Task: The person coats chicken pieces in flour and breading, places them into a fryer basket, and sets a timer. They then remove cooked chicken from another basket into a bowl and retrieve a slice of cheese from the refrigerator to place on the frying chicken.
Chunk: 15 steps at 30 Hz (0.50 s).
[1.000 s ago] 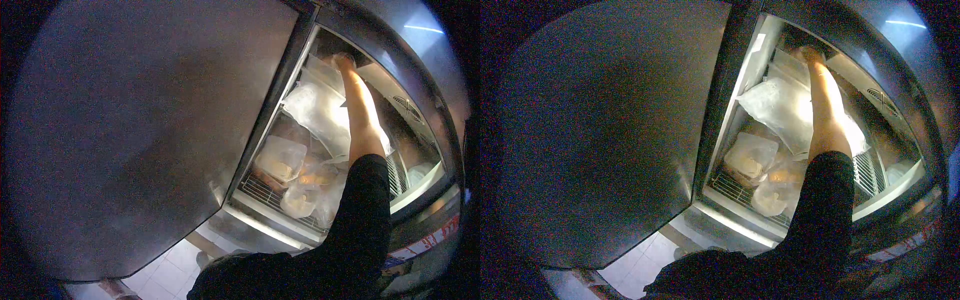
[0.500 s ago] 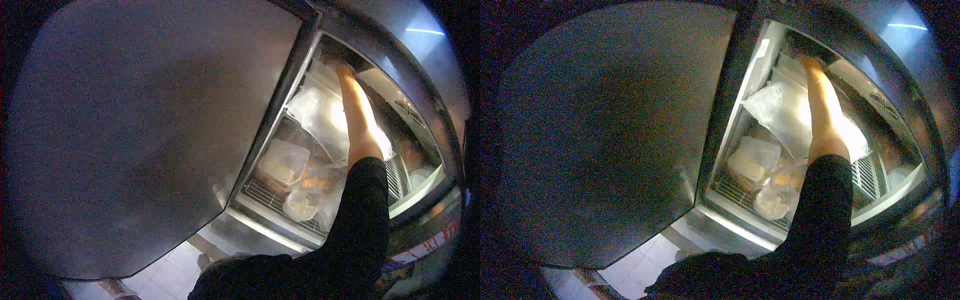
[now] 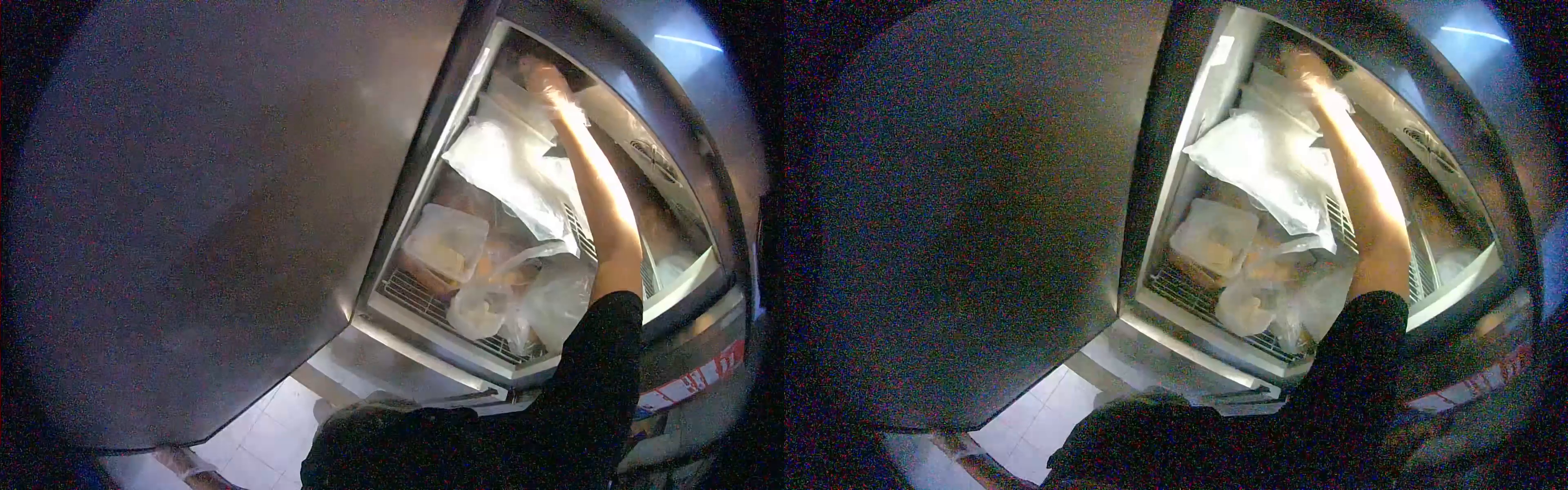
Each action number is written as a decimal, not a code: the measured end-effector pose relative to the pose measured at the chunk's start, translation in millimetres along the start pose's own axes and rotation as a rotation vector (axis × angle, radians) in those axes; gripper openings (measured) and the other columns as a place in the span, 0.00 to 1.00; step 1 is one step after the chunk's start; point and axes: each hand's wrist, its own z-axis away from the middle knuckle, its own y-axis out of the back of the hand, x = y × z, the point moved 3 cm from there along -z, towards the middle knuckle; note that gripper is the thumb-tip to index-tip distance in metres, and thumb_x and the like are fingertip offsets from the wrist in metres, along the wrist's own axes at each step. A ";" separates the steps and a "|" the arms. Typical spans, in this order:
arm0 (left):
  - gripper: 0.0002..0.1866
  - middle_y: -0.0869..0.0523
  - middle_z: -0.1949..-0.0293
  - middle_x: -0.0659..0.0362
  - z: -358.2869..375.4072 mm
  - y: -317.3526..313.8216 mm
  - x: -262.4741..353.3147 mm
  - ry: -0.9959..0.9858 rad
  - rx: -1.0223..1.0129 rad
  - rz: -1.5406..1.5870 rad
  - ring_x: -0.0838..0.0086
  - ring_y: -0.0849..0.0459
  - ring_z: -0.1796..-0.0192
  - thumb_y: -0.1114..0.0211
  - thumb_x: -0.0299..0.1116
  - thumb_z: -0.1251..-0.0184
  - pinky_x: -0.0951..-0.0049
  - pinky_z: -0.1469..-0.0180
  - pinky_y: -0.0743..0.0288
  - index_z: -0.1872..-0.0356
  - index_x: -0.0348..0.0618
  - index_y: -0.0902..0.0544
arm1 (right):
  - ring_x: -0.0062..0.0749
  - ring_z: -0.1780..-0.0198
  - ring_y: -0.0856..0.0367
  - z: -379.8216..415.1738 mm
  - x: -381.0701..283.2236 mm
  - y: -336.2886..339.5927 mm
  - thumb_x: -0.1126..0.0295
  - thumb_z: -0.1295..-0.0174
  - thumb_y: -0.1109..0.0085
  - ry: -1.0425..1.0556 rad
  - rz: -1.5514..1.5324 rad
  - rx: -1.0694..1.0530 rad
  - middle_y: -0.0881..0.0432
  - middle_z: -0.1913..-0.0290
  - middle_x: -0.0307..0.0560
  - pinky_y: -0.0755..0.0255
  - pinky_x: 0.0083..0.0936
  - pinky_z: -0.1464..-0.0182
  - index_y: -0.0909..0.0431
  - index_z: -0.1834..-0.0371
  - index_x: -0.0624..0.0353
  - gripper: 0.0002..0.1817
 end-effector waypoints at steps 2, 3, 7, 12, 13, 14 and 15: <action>0.22 0.31 0.44 0.52 5.4 6.9 -0.7 0.006 0.000 -0.005 0.71 0.29 0.47 0.52 0.34 0.34 0.68 0.45 0.36 0.41 0.37 0.37 | 0.38 0.65 0.22 -4.3 -28.0 54.7 0.69 0.45 0.52 -0.087 -0.030 -0.029 0.20 0.62 0.44 0.28 0.23 0.66 0.25 0.56 0.58 0.14; 0.22 0.31 0.44 0.52 8.2 9.9 -0.9 0.011 -0.001 -0.009 0.71 0.29 0.47 0.52 0.34 0.35 0.68 0.45 0.36 0.41 0.37 0.37 | 0.42 0.61 0.22 -6.6 -36.8 74.4 0.62 0.41 0.57 -0.196 -0.128 -0.125 0.20 0.62 0.48 0.28 0.30 0.62 0.25 0.58 0.57 0.15; 0.22 0.31 0.43 0.52 26.5 21.1 -2.8 0.027 -0.016 -0.018 0.71 0.30 0.47 0.52 0.34 0.35 0.68 0.45 0.36 0.40 0.37 0.37 | 0.38 0.63 0.21 15.3 -59.1 131.8 0.60 0.39 0.50 -0.499 -0.568 0.006 0.21 0.62 0.47 0.28 0.24 0.64 0.26 0.52 0.54 0.16; 0.23 0.31 0.43 0.52 67.4 38.0 -2.1 0.034 -0.046 -0.024 0.72 0.30 0.47 0.52 0.34 0.35 0.68 0.45 0.36 0.40 0.36 0.38 | 0.49 0.56 0.24 38.3 -93.1 203.6 0.55 0.35 0.65 -0.446 -0.596 -0.063 0.24 0.51 0.50 0.29 0.36 0.54 0.29 0.50 0.55 0.21; 0.23 0.32 0.43 0.52 74.6 42.7 0.9 0.037 -0.050 -0.018 0.72 0.30 0.47 0.52 0.34 0.35 0.68 0.45 0.36 0.40 0.36 0.38 | 0.46 0.55 0.24 45.6 -96.1 204.4 0.60 0.35 0.61 -0.318 -0.472 0.001 0.24 0.52 0.50 0.29 0.32 0.56 0.29 0.49 0.53 0.17; 0.23 0.32 0.43 0.52 80.2 48.3 4.6 0.039 -0.051 -0.011 0.72 0.30 0.47 0.52 0.34 0.35 0.68 0.45 0.35 0.40 0.36 0.38 | 0.44 0.55 0.23 52.8 -98.8 208.7 0.65 0.34 0.58 -0.193 -0.345 0.062 0.24 0.53 0.51 0.28 0.29 0.57 0.29 0.49 0.52 0.14; 0.23 0.32 0.43 0.52 85.1 58.3 7.1 0.040 -0.047 -0.003 0.72 0.30 0.47 0.52 0.34 0.35 0.68 0.45 0.35 0.40 0.36 0.38 | 0.46 0.56 0.24 57.9 -105.8 220.1 0.65 0.35 0.56 -0.183 -0.398 0.179 0.24 0.53 0.52 0.28 0.31 0.55 0.29 0.49 0.52 0.14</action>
